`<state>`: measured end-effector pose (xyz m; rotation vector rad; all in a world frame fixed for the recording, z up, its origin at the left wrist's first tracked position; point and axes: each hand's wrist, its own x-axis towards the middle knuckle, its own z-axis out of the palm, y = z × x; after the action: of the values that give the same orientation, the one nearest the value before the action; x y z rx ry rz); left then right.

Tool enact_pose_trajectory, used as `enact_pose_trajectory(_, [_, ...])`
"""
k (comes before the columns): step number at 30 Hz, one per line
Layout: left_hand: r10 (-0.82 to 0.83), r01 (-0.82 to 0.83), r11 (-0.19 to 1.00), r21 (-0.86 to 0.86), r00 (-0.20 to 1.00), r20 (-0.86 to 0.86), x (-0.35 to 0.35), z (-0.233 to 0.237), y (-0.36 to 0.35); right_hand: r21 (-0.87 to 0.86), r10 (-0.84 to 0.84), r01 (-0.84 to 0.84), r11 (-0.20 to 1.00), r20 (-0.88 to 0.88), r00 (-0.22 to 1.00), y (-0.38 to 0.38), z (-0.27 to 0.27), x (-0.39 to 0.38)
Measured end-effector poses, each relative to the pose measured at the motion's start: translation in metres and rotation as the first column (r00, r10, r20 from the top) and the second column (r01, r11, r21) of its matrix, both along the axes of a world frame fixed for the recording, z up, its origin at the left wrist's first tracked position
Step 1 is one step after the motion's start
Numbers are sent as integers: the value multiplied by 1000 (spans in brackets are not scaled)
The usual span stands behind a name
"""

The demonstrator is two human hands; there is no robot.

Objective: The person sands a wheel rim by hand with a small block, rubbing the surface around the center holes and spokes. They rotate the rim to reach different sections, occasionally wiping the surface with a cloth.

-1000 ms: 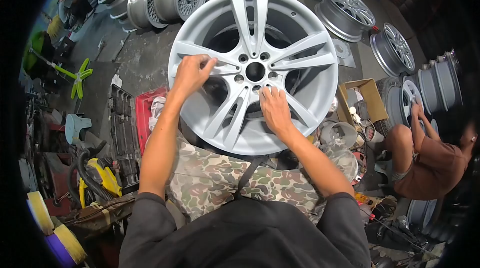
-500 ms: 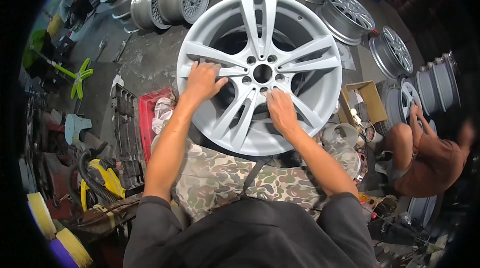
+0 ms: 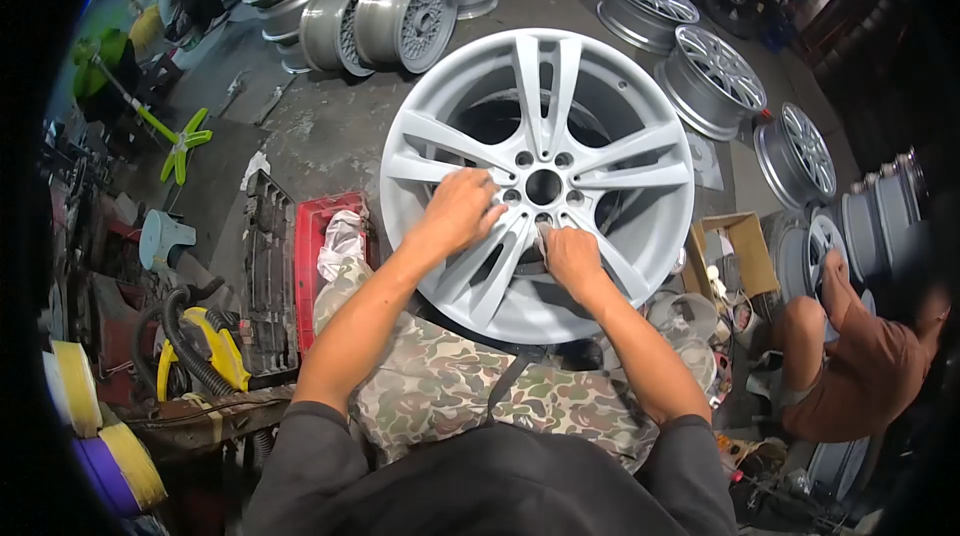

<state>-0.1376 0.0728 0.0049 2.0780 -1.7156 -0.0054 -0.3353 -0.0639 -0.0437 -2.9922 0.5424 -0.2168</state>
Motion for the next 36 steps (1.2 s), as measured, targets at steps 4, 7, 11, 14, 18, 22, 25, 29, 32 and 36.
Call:
enact_pose_trajectory(4, [-110, 112, 993, 22, 990, -87, -26, -13, -9, 43, -64, 78, 996, -267, 961, -18, -1, 28])
enact_pose_trajectory(7, [-128, 133, 983, 127, 991, -44, -47, -30, -5, 173, -42, 131, 976, -441, 896, -27, 6, 37])
enact_pose_trajectory(11, [-127, 137, 973, 185, 990, -66, -58, -39, -7, -8, -6, 2, 1000, -420, 907, -11, 25, 25])
enact_pose_trajectory(14, [-177, 189, 954, 233, 982, -71, -65, -47, -10, -76, -35, 5, 997, -388, 921, -15, 19, 35])
enact_pose_trajectory(18, [-208, 220, 919, 328, 976, -70, -64, -45, -14, 52, -85, 103, 993, -278, 957, -32, -35, 34])
enact_pose_trajectory(22, [-227, 255, 932, 258, 965, -133, -56, -50, -18, 819, -395, 341, 461, -155, 905, -35, -38, 23])
enact_pose_trajectory(25, [-171, 188, 972, 141, 977, -127, -58, -42, -22, 986, -560, 127, -104, -164, 812, -30, -16, 9])
enact_pose_trajectory(29, [-95, 113, 986, 124, 986, -140, -69, -50, -39, 978, -530, 42, 205, 75, 845, -40, 26, -35])
enact_pose_trajectory(32, [-68, 91, 957, 275, 994, -89, -75, -55, -54, 894, -460, 98, 438, 129, 879, -60, 32, -83])
enact_pose_trajectory(36, [-29, 73, 914, 400, 993, -115, -82, -56, -71, 828, -560, 232, 511, 116, 820, -51, 62, -113])
